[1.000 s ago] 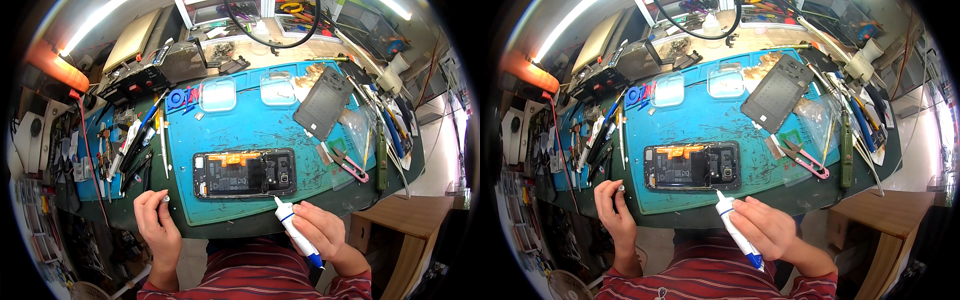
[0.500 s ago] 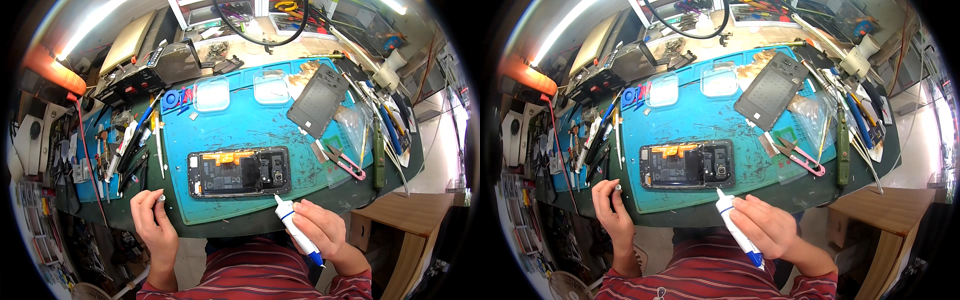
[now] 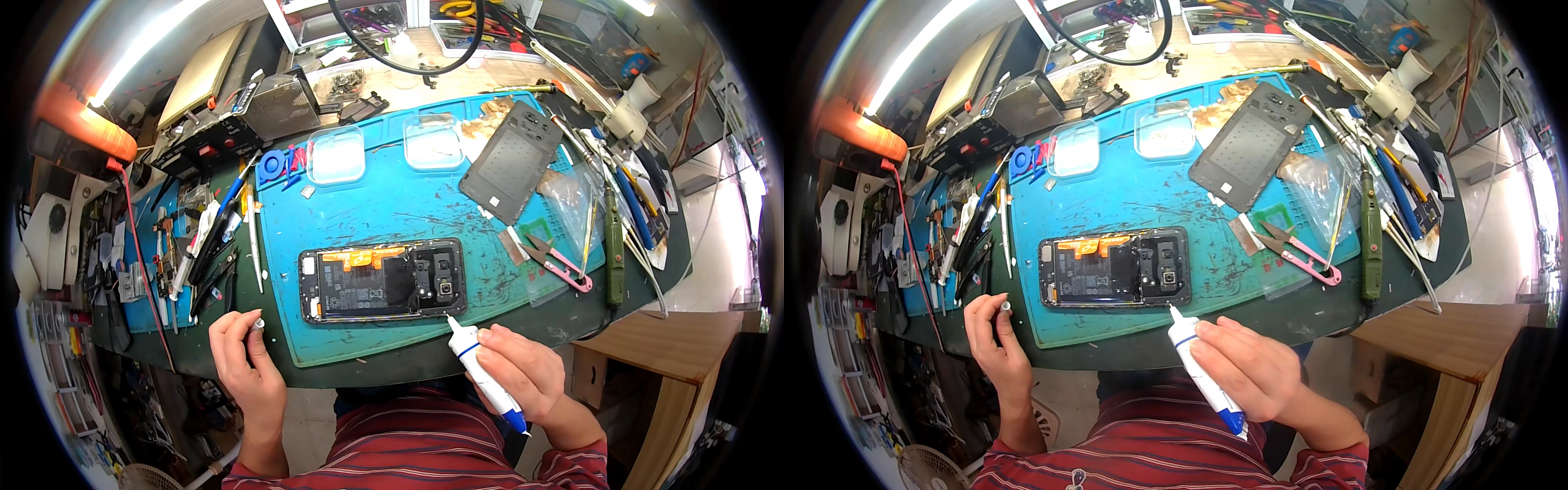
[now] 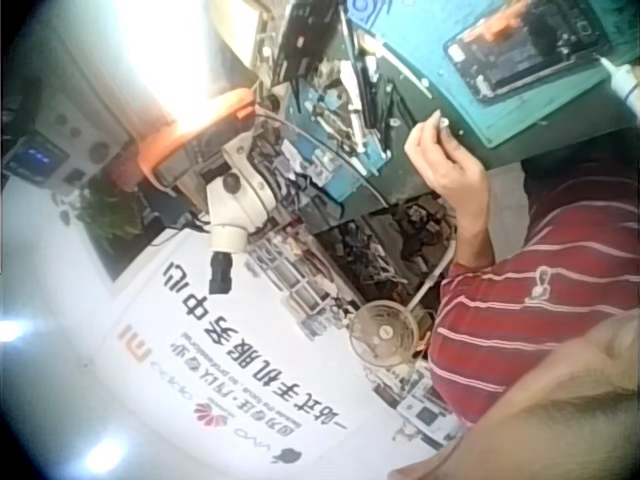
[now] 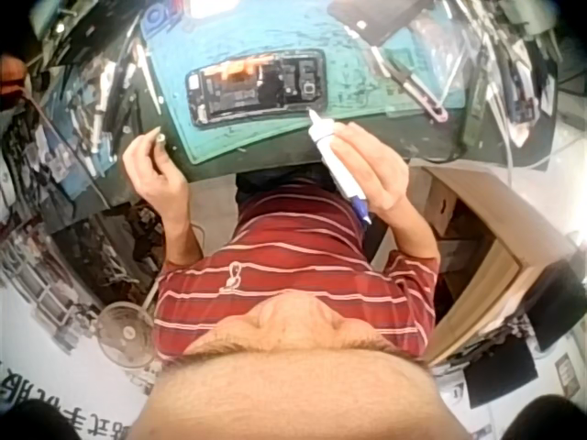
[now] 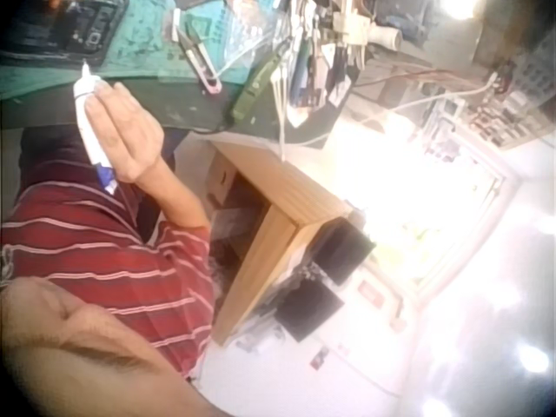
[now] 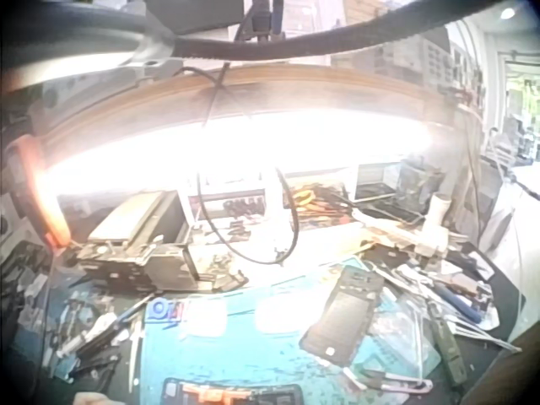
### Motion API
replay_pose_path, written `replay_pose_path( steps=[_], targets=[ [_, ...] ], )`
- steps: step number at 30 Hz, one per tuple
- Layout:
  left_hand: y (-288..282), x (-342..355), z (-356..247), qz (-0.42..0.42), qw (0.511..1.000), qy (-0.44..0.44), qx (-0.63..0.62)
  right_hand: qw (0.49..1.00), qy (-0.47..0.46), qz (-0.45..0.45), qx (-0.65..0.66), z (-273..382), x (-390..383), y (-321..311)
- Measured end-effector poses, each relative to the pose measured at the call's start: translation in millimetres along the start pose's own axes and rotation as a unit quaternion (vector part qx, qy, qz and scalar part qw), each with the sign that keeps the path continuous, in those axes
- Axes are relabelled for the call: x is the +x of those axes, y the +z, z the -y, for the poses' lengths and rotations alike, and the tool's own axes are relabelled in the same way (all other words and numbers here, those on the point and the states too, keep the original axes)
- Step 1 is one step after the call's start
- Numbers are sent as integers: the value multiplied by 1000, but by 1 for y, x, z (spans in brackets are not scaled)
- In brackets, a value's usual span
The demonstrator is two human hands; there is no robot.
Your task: The person applies adhesive along the frame of a disassembled smartphone, places the back cover, and presses it to secure. They then wipe the exterior with a cloth and use a heat gun along the edges to assist bonding.
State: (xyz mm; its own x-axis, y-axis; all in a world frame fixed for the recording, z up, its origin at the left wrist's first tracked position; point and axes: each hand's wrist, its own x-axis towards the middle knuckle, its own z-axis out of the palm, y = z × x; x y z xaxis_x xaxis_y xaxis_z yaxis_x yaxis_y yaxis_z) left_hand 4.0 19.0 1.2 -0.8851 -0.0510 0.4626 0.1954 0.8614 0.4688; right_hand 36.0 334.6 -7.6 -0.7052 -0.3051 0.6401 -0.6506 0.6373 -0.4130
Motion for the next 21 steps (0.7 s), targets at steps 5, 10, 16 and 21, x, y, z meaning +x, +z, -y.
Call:
replay_pose_path(
  steps=[5,10,16,21],
  targets=[
    [0,1,-1,-3,1000,5,3,1000,-1,-5,8,0,1,2],
    [1,0,-1,-6,1000,2,1,1000,3,-11,4,-1,-1,0],
    [1,0,0,-6,1000,5,2,1000,16,-3,-2,-1,-4,-4],
    [0,0,-1,-2,1000,1,4,1000,17,-3,-9,-1,-6,-6]
  ],
)
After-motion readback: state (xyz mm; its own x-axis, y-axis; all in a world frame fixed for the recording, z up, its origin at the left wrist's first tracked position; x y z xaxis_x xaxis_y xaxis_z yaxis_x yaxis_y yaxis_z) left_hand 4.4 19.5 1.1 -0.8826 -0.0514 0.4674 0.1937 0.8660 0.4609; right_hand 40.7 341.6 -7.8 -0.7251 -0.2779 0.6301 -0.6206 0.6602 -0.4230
